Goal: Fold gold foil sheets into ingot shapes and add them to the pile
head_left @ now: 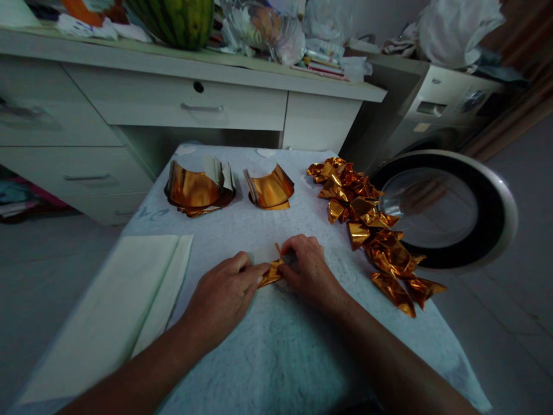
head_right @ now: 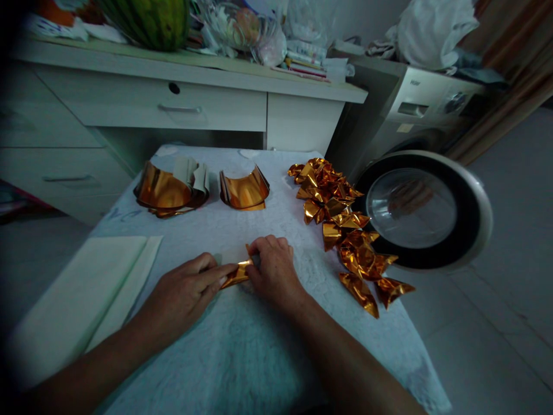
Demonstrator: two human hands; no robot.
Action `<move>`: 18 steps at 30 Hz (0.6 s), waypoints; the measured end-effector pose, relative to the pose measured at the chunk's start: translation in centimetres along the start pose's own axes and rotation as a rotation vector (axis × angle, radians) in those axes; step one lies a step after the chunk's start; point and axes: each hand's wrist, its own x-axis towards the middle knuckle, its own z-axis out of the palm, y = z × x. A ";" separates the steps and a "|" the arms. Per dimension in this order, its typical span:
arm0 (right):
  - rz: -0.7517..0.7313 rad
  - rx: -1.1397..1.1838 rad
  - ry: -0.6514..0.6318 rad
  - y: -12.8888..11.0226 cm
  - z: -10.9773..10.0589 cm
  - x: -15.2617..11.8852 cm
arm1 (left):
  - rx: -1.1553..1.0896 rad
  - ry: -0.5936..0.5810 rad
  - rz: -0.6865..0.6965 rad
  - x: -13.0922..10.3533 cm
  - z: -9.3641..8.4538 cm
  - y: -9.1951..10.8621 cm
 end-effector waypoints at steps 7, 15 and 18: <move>-0.021 -0.003 -0.027 0.0 -0.1 -0.1 | -0.006 -0.002 -0.003 0.1 -0.1 0.1; -0.055 -0.061 -0.036 -0.4 -0.3 -0.1 | 0.005 -0.035 -0.007 0.1 -0.2 0.3; -0.125 -0.144 -0.024 -0.6 -0.3 -0.3 | 0.008 -0.056 -0.019 0.2 -0.3 0.3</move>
